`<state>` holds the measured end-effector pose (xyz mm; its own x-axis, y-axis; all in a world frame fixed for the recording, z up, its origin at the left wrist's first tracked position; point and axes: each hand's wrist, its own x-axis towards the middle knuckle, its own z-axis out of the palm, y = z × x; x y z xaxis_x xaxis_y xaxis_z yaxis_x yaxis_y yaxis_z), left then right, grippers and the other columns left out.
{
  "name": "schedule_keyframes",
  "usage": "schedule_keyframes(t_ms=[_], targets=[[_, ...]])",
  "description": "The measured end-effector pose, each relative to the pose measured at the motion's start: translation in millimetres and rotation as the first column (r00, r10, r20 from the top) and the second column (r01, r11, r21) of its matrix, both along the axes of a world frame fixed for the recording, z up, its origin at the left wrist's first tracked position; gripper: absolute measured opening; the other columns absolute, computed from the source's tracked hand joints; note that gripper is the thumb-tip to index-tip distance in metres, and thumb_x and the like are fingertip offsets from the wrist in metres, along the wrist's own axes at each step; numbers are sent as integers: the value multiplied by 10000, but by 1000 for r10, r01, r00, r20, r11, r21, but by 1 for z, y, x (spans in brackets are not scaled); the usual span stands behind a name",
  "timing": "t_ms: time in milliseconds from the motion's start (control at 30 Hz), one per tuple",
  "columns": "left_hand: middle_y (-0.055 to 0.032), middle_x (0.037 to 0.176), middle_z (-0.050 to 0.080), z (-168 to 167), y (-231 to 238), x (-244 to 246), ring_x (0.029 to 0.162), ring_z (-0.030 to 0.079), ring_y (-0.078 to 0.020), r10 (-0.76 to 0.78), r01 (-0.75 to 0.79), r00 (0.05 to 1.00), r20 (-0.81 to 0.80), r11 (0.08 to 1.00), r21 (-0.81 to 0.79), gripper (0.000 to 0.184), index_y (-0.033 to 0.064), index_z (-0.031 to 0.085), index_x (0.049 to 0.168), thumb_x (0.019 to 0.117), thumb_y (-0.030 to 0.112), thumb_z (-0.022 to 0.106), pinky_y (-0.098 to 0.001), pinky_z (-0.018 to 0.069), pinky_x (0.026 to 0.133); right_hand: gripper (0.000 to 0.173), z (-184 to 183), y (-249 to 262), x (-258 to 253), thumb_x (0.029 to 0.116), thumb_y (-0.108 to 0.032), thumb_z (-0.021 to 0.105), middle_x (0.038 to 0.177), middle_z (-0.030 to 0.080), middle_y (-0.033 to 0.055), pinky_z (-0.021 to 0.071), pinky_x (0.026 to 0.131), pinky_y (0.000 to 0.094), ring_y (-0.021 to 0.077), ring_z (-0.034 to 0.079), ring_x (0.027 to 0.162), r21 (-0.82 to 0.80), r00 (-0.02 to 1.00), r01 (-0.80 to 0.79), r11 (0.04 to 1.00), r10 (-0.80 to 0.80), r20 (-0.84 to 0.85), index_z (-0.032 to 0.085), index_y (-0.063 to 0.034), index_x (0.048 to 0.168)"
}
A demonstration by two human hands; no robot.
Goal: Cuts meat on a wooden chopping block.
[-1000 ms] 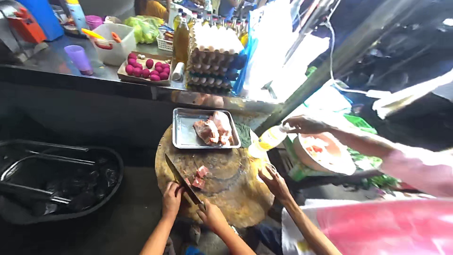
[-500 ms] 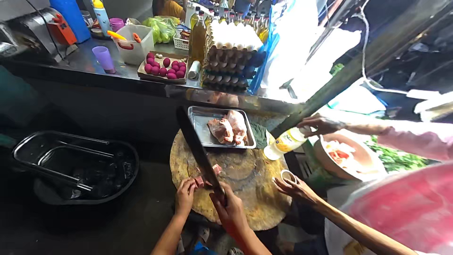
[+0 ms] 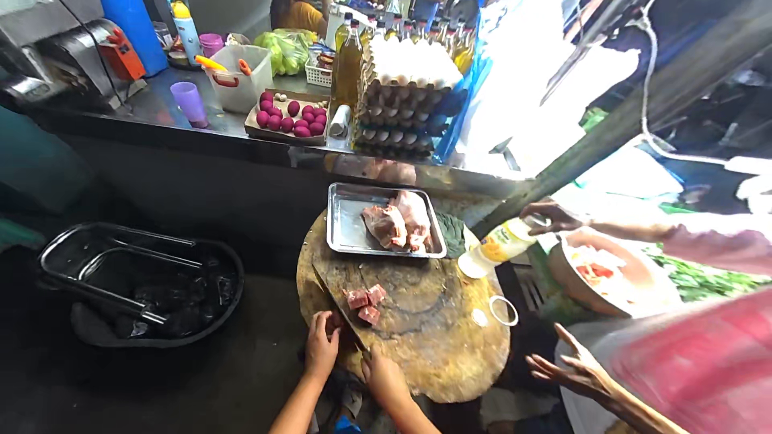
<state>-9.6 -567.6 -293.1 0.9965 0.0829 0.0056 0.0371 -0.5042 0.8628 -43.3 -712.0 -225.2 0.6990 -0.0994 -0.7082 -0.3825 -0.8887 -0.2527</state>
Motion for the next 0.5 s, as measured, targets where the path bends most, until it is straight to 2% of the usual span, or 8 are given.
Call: schedule_keyframes(t_ms=[167, 233, 267, 333, 367, 433, 500], targets=[[-252, 1367, 594, 1, -4, 13, 1244, 617, -359, 5, 1, 996, -84, 997, 71, 447, -55, 592, 1322, 909, 61, 716, -464, 512, 1053, 405, 1, -17, -4, 1068, -347, 505, 1149, 710, 218, 536, 939, 585, 397, 692, 1112, 52, 1000, 3, 999, -4, 11, 535, -77, 1368], [-250, 1345, 616, 0, -2, 20, 1228, 630, -357, 12, -8, 998, -60, 998, 59, 436, -59, 596, 1322, 928, 91, 706, -474, 510, 1054, 461, -4, -44, -20, 1043, -391, 569, 1100, 708, 238, 525, 933, 599, 404, 695, 1054, 196, 996, 69, 978, -80, 48, 577, -49, 1352], [-253, 1335, 622, -2, -1, 24, 1220, 634, -357, 13, -10, 998, -55, 999, 41, 437, -66, 590, 1329, 937, 94, 699, -481, 505, 1058, 473, -7, -60, -33, 1027, -400, 601, 1046, 710, 237, 534, 900, 586, 390, 705, 981, 288, 987, 115, 951, -143, 79, 600, -28, 1319], [-253, 1342, 618, -5, -2, 31, 1203, 646, -348, -1, 1, 996, -89, 1000, -1, 451, -64, 555, 1374, 974, 109, 671, -473, 513, 1054, 451, -14, -89, -68, 999, -374, 629, 890, 706, 176, 582, 740, 506, 292, 700, 750, 473, 940, 214, 855, -311, 138, 632, -7, 1260], [-255, 1354, 611, -5, -4, 35, 1205, 645, -349, -11, 8, 994, -106, 1000, -23, 467, -65, 526, 1402, 992, 122, 652, -471, 512, 1054, 423, -10, -99, -82, 1005, -336, 617, 817, 677, 132, 579, 664, 450, 234, 663, 658, 550, 909, 271, 790, -398, 124, 618, 5, 1254], [-266, 1386, 586, -4, -12, 44, 1246, 612, -369, -41, 35, 992, -115, 998, -53, 572, -76, 439, 1471, 1007, 192, 639, -490, 480, 1088, 358, 4, -114, -100, 1023, -258, 569, 697, 593, 41, 542, 552, 349, 142, 580, 544, 658, 824, 397, 640, -564, 51, 578, 13, 1256], [-274, 1482, 503, 7, -23, 54, 1354, 522, -399, -100, 100, 983, -151, 995, -8, 768, -40, 353, 1547, 969, 328, 700, -519, 408, 1153, 304, 7, -124, -106, 1039, -214, 540, 646, 552, 12, 521, 500, 313, 120, 545, 495, 691, 729, 506, 517, -684, -22, 558, 10, 1243]])
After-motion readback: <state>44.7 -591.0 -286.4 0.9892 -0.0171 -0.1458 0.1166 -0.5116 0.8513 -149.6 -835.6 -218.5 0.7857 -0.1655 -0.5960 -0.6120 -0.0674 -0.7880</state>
